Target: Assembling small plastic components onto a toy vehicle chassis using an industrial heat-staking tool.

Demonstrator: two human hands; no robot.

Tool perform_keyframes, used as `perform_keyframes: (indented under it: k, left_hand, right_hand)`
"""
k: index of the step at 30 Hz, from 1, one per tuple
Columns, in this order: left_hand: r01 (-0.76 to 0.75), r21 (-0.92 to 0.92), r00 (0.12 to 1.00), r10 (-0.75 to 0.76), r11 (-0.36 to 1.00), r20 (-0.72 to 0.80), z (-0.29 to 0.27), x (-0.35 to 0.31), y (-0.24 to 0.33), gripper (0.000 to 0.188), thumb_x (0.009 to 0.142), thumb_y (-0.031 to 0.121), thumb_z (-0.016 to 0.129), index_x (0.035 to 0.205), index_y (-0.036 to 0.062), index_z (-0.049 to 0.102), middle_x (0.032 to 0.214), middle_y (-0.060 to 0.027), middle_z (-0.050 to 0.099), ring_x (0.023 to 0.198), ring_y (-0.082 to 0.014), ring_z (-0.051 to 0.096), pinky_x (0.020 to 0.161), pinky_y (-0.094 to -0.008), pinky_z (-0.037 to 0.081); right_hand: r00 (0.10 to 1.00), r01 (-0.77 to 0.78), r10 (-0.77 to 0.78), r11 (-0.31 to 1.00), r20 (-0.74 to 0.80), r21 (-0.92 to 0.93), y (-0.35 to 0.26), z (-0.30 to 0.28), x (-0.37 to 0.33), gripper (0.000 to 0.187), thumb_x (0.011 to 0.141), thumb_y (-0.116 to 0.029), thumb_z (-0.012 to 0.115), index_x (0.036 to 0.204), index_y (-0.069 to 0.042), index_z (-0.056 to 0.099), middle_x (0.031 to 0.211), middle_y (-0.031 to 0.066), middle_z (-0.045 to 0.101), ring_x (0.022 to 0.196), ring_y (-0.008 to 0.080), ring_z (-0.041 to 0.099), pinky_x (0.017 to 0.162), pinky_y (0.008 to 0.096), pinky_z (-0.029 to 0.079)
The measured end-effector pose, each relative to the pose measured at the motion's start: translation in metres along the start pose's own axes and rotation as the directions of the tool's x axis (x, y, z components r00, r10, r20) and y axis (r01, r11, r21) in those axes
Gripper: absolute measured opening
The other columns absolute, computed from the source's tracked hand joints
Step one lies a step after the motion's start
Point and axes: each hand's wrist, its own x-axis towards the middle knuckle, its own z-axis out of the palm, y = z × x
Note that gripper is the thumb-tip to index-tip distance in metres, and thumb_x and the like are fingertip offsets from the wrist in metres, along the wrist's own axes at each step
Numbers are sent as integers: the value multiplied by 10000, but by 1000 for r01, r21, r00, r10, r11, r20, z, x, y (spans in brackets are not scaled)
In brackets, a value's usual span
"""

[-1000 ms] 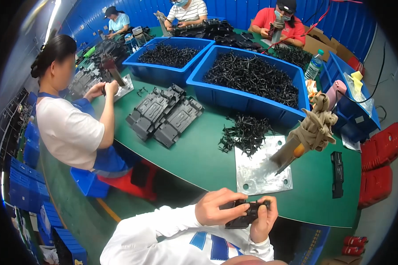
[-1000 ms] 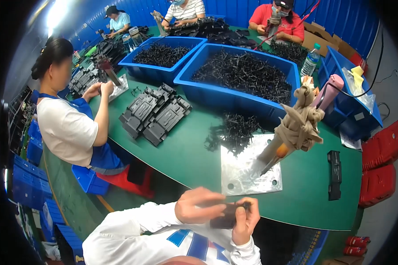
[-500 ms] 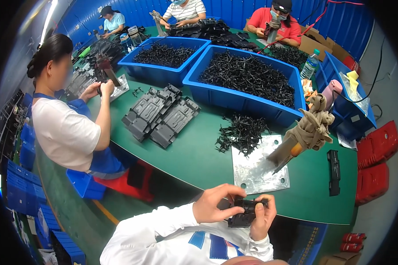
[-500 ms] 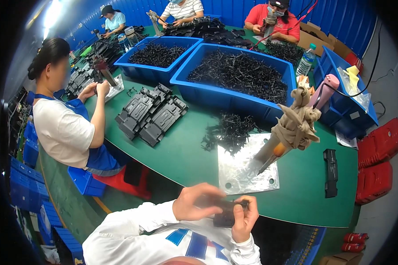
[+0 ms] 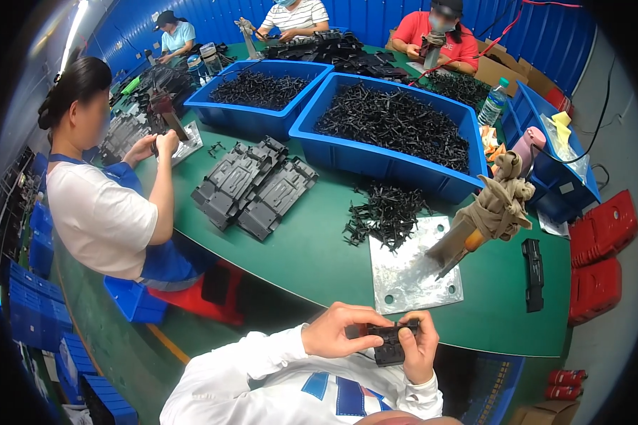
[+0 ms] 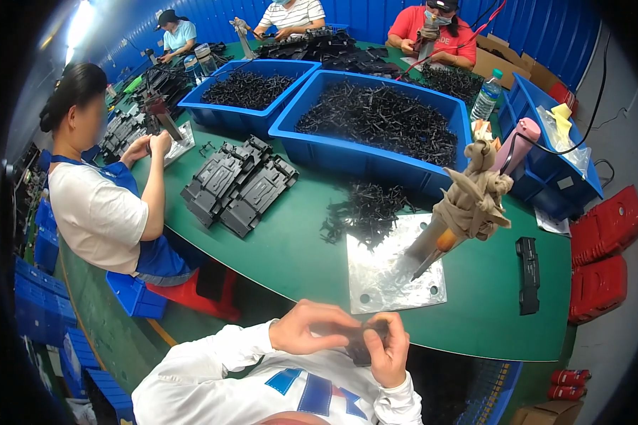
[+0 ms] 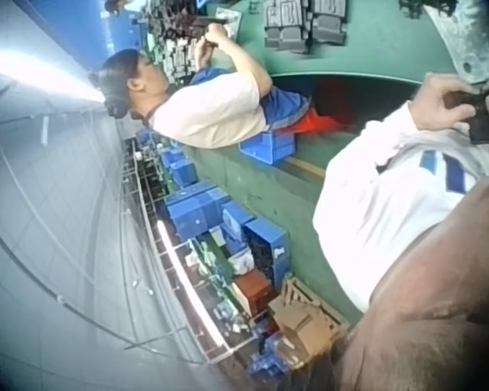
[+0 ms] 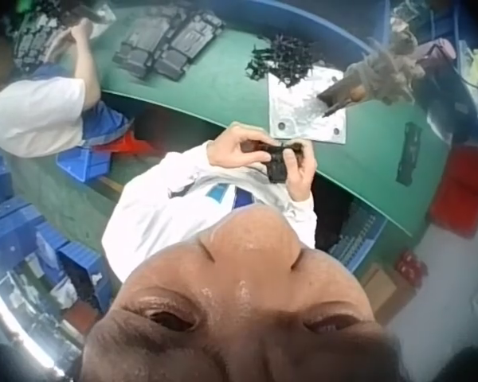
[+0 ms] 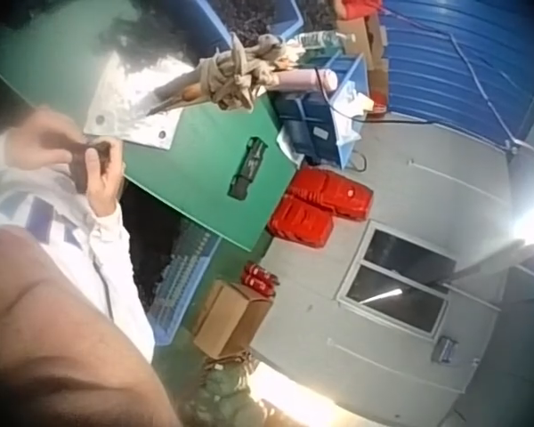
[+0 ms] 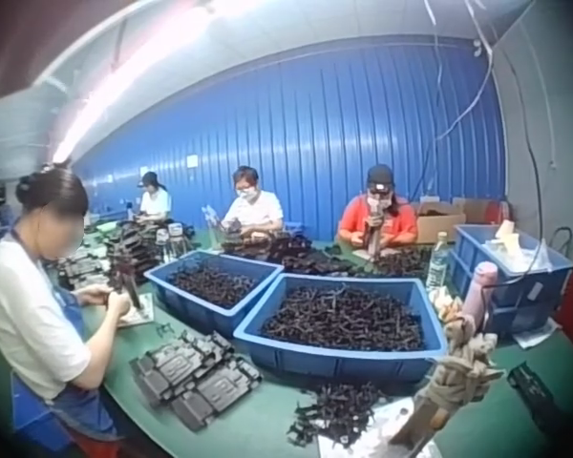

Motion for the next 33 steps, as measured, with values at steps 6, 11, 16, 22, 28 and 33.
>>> perform_keyframes:
  k: [6,11,16,22,28,33]
  left_hand:
    - [33,-31,999,-34,999,-28,1,-1,1,312,850,72,741,1151,4,695,977,-121,718,780,-193,709,706,-304,564]
    - [72,-74,997,-75,995,-36,-1,0,3,292,866,59,730,1148,-7,692,997,-118,722,844,-180,716,758,-304,580]
    - [181,-220,978,-200,959,-65,-2,1,-1,276,894,60,718,1148,-38,676,992,-96,716,865,-126,682,767,-279,579]
    - [229,-372,960,-271,899,-65,-7,0,-6,266,928,73,690,1167,-36,648,998,-88,704,874,-114,664,757,-257,571]
    - [235,-421,955,-288,876,-67,-7,0,-4,266,935,92,687,1156,-50,648,1002,-85,704,876,-112,659,750,-257,569]
    - [234,-464,950,-303,854,-78,-4,0,-6,268,938,106,689,1156,-46,651,989,-82,705,860,-106,657,741,-251,562]
  right_hand:
    - [998,-25,30,995,52,-101,1,-5,4,237,935,-173,637,1075,3,564,836,50,632,699,96,533,651,246,439]
    - [1000,7,-4,993,23,-119,6,4,2,335,939,-170,621,1216,10,559,941,108,701,770,165,643,736,294,503]
    - [944,268,-329,810,-26,-521,6,11,-1,531,869,-150,675,1340,27,502,1287,232,581,1050,343,643,873,377,528]
    - [904,402,-402,676,149,-617,8,17,-11,654,684,-126,844,1279,-58,582,1412,272,441,1199,433,554,984,465,491]
    - [924,351,-359,672,128,-652,12,23,-15,637,647,-81,860,1242,-87,634,1412,254,448,1222,417,542,981,451,498]
    - [916,351,-386,635,110,-688,13,25,-17,612,649,-72,853,1228,-95,655,1410,236,465,1204,402,547,974,446,486]
